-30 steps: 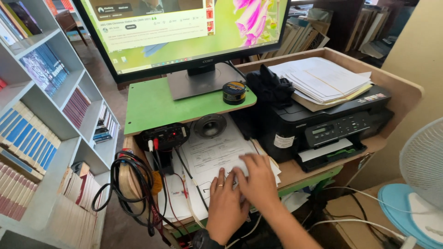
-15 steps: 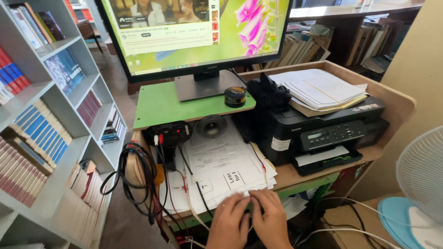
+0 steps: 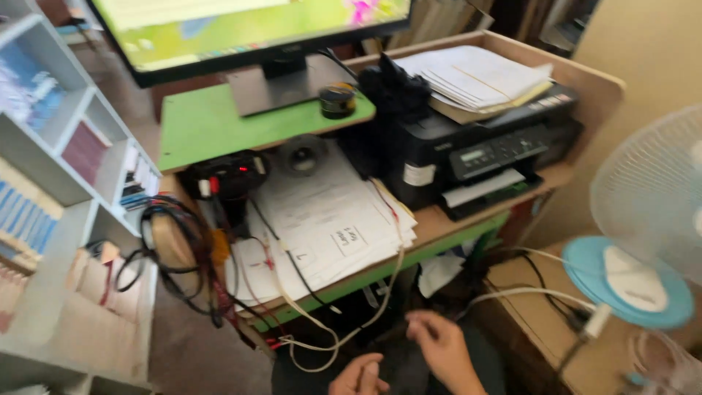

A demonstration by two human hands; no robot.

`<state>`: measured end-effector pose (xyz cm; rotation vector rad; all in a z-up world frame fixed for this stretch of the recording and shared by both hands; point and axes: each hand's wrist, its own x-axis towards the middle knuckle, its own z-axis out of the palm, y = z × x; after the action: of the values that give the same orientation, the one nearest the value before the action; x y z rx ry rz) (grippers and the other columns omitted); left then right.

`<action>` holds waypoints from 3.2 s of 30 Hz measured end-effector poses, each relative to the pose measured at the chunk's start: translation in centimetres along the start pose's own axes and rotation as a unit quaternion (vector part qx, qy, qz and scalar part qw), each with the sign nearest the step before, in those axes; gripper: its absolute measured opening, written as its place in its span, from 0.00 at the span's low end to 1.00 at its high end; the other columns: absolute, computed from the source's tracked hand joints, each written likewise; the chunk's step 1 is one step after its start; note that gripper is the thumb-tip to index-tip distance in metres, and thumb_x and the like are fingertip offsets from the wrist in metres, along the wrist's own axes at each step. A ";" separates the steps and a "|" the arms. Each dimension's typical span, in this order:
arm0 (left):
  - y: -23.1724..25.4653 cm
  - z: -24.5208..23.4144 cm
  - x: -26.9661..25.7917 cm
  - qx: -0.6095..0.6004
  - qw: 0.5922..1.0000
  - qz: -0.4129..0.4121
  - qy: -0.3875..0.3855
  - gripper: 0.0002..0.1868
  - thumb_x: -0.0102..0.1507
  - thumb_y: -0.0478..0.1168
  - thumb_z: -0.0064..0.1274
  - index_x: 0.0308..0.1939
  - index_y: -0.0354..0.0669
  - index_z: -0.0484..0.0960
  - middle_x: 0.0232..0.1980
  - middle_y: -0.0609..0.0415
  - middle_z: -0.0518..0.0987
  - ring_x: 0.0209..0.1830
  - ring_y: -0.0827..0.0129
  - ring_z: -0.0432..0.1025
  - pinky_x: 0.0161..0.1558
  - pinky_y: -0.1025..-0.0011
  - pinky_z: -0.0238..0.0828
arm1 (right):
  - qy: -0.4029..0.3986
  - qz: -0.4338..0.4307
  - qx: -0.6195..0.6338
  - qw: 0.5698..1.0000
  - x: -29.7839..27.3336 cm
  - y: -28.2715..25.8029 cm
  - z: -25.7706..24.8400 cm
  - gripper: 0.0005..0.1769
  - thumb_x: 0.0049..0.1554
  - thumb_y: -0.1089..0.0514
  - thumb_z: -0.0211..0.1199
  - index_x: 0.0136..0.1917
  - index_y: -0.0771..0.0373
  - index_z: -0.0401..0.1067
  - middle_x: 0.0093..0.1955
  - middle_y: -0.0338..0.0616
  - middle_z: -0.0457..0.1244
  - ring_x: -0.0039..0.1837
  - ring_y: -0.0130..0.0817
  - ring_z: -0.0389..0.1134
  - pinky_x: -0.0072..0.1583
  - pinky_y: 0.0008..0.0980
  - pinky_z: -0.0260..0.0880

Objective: The person organizes a cluttered desk by handling various electronic components and cables. They pick up and inspect two black rectangular devices, place them on the desk, and then move a keyboard and mouse into position. The person also sorts through a bundle of wires and plugs a connector into a power strip.

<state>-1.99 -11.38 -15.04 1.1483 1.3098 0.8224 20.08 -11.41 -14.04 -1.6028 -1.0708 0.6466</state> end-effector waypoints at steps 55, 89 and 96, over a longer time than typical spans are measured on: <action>10.0 2.6 -1.7 0.396 0.810 0.431 0.044 0.09 0.69 0.50 0.64 0.42 0.52 0.89 0.68 0.51 0.84 0.63 0.46 0.74 0.58 0.46 0.72 | 0.132 0.252 0.399 0.872 1.9 -8.6 -3.0 0.27 0.69 0.52 0.64 0.80 0.55 0.70 0.64 0.51 0.72 0.59 0.47 0.74 0.62 0.52 0.78; 6.6 2.2 0.3 0.414 0.759 0.500 -0.052 0.28 0.81 0.57 0.56 0.41 0.37 0.91 0.70 0.31 0.81 0.70 0.38 0.72 0.68 0.44 0.69 | 0.162 -0.219 -0.385 0.882 17.6 0.8 -17.9 0.22 0.67 0.40 0.72 0.71 0.44 0.88 0.80 0.47 0.74 0.72 0.52 0.76 0.72 0.58 0.76; 5.1 2.0 1.0 0.378 0.762 0.524 -0.048 0.29 0.82 0.57 0.54 0.40 0.34 0.90 0.71 0.29 0.81 0.70 0.36 0.73 0.66 0.44 0.72 | 0.193 -0.242 -0.324 0.894 16.3 0.0 -17.3 0.19 0.69 0.51 0.72 0.71 0.45 0.88 0.73 0.51 0.73 0.76 0.47 0.73 0.75 0.52 0.74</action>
<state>0.87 -9.37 -10.71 2.6642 0.8134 0.9858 41.90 -5.04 -7.10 -1.8010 -1.3837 -0.4031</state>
